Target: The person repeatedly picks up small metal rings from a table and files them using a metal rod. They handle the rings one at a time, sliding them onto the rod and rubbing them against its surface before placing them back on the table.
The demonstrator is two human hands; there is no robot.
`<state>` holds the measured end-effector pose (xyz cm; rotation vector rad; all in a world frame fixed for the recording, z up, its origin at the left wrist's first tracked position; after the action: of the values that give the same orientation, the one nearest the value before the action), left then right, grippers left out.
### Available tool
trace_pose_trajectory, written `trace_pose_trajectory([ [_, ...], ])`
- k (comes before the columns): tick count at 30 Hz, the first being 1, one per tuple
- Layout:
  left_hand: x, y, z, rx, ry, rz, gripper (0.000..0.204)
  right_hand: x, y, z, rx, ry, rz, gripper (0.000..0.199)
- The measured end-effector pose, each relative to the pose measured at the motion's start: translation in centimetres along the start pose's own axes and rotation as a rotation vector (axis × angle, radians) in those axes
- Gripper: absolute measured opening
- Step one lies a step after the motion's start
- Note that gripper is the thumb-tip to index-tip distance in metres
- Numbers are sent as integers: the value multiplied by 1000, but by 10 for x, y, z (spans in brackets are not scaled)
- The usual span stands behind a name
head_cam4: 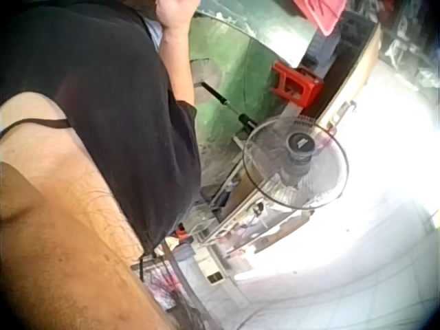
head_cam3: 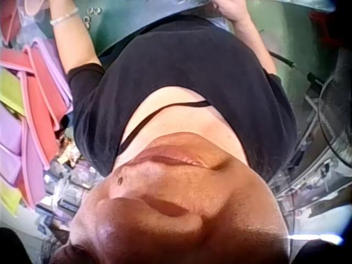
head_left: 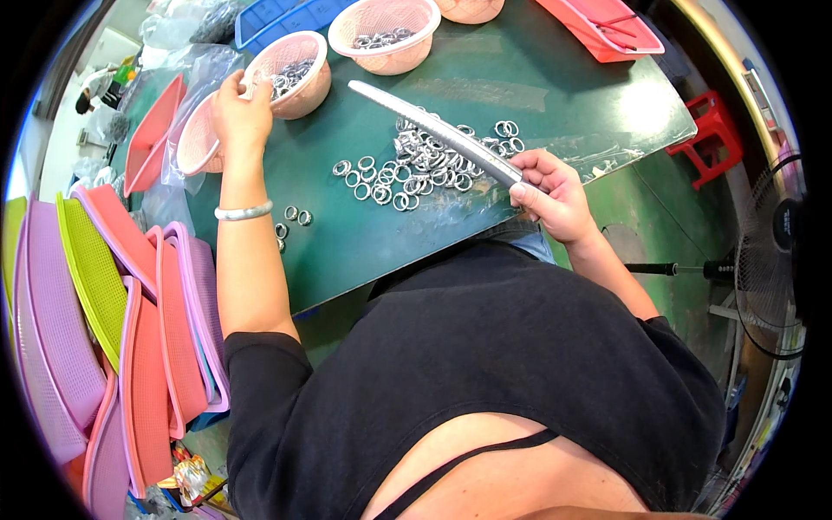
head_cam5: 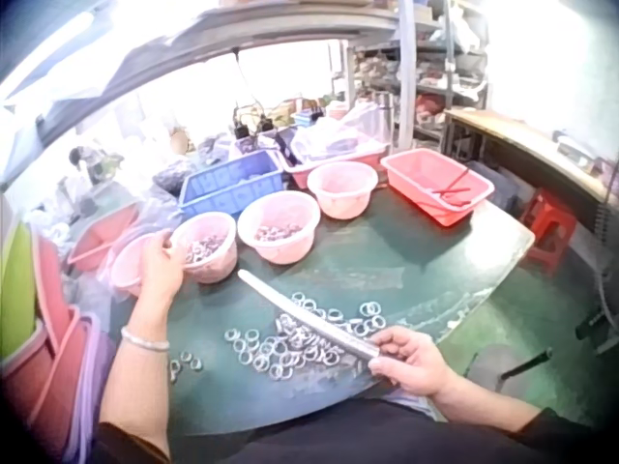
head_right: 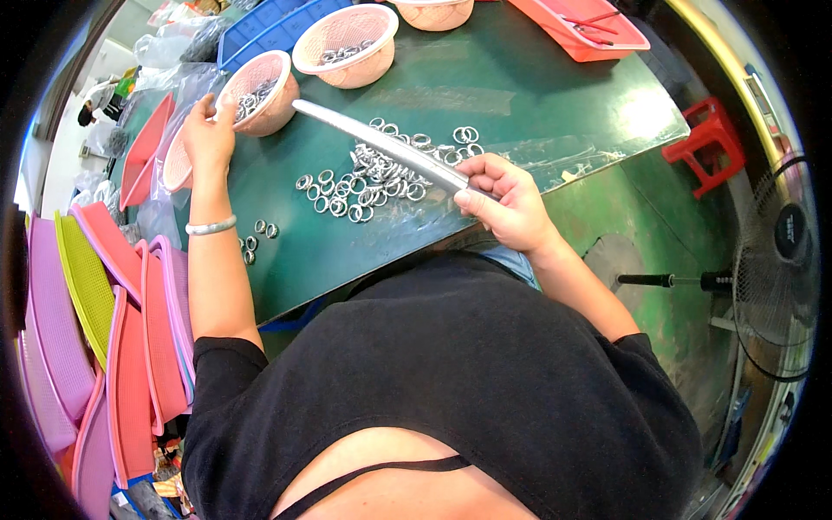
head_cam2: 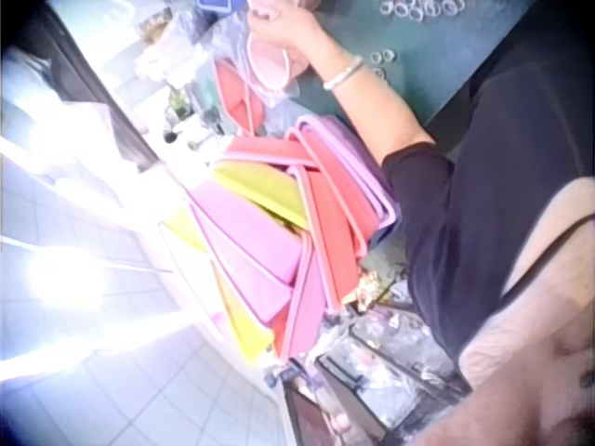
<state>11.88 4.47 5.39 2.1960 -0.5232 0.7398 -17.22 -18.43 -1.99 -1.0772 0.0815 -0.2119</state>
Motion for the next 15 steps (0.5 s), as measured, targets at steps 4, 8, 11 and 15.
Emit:
trace_pose_trajectory([
  [4, -32, 18, 6, 123, -370, 117, 29, 3, 1, -2, -29, 15, 22, 26],
  [8, -81, 45, 9, 50, -950, 468, 24, 3, 3, -5, -69, 33, 47, 26],
  [11, -92, 36, 18, 45, -1025, 427, 18, 3, 3, -2, -60, 40, 6, 26],
  [15, -90, 33, 18, -56, -968, 135, 9, 3, 2, -2, -67, 29, 33, 26],
])
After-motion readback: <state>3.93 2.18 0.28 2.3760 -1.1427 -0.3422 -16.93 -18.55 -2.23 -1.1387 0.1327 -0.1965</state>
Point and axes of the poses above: each hand's wrist, its own x-axis towards the middle knuckle, its own z-axis out of the palm, y = z × x, the point moved 3 cm from there along x, towards the middle knuckle, and after that the axes turned 12 degrees about x, right-handed, at the moved point
